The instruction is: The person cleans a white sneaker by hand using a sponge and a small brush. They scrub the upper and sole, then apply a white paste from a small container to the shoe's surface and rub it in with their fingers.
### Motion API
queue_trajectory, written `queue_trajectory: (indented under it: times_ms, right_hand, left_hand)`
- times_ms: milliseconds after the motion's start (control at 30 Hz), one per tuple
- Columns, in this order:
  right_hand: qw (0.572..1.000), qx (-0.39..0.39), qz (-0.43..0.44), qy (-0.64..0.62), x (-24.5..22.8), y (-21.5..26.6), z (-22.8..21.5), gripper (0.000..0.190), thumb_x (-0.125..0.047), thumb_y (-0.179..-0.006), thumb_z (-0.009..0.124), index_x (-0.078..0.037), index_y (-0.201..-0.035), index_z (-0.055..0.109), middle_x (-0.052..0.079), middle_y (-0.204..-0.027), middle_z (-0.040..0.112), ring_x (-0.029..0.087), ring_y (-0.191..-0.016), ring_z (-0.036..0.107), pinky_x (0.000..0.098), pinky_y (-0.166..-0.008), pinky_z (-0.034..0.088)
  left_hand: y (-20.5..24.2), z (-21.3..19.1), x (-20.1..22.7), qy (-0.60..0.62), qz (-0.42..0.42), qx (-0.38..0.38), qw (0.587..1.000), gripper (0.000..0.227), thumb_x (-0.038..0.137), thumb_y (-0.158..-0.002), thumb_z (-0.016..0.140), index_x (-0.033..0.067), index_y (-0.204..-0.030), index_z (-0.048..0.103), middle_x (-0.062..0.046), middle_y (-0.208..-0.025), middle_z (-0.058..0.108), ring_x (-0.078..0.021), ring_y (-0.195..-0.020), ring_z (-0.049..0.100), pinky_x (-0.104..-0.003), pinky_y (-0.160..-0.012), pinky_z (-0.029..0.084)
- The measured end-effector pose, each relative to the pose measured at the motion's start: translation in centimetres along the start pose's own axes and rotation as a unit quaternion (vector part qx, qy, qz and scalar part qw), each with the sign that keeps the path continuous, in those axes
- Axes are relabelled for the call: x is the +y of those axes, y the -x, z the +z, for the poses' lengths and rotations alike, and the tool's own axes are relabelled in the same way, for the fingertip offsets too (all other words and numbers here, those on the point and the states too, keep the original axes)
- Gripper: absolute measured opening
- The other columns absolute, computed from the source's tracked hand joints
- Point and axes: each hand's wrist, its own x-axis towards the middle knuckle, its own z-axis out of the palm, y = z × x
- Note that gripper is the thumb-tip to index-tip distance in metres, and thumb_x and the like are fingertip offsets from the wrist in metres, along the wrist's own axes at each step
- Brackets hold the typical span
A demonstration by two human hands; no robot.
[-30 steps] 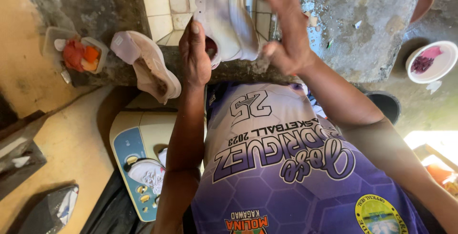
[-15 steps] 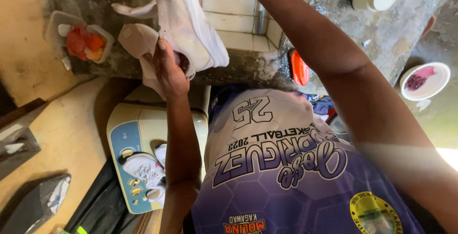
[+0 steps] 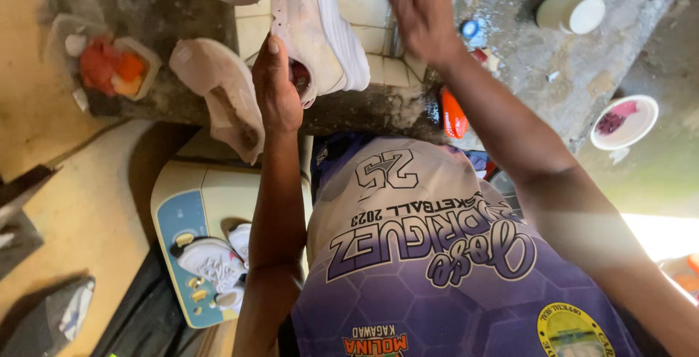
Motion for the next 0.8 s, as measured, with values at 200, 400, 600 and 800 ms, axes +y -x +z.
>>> queue_trajectory:
  times_ms: [200, 400, 600, 800]
  right_hand:
    - [0.998, -0.025, -0.064, 0.002, -7.9, 0.1, -0.9, 0.046, -0.019, -0.108, 0.053, -0.015, -0.154, 0.048, 0.017, -0.15, 0.058, 0.036, -0.148, 0.04, 0.0527, -0.131, 0.027]
    - [0.995, -0.063, -0.062, 0.037, -9.1, 1.1, -2.7, 0.05, -0.026, -0.114, 0.05, -0.011, -0.161, 0.039, 0.002, -0.152, 0.068, 0.033, -0.159, 0.031, 0.0579, -0.134, 0.015]
    - [0.999, -0.018, -0.017, 0.027, -9.8, 2.6, -3.6, 0.047, -0.026, -0.116, 0.045, -0.007, -0.159, 0.041, 0.004, -0.151, 0.067, 0.034, -0.159, 0.034, 0.0574, -0.131, 0.018]
    - [0.998, -0.036, 0.003, 0.055, -11.0, 3.4, -3.0, 0.049, -0.031, -0.111, 0.048, -0.005, -0.152, 0.049, 0.014, -0.15, 0.061, 0.038, -0.155, 0.035, 0.0598, -0.13, 0.018]
  left_hand:
    - [-1.3, 2.7, 0.1, -0.015, -0.055, -0.054, 0.997, 0.06, 0.054, -0.11, 0.041, 0.0008, -0.119, 0.066, -0.002, -0.085, 0.062, -0.0108, -0.07, 0.056, -0.027, -0.06, 0.043]
    - [-2.0, 3.4, 0.3, -0.005, -0.038, -0.101, 0.994, 0.056, 0.058, -0.111, 0.039, 0.0079, -0.097, 0.06, 0.002, -0.071, 0.052, -0.008, -0.058, 0.047, -0.025, -0.052, 0.035]
    - [-2.0, 3.8, 0.5, 0.066, -0.041, -0.094, 0.992, 0.053, 0.056, -0.111, 0.044, 0.0059, -0.099, 0.058, 0.0, -0.076, 0.053, -0.0099, -0.06, 0.048, -0.027, -0.052, 0.035]
    - [-1.6, 4.1, 0.8, 0.049, -0.066, -0.102, 0.991, 0.058, 0.058, -0.11, 0.041, 0.0027, -0.104, 0.059, -0.003, -0.075, 0.054, -0.0103, -0.059, 0.052, -0.026, -0.05, 0.039]
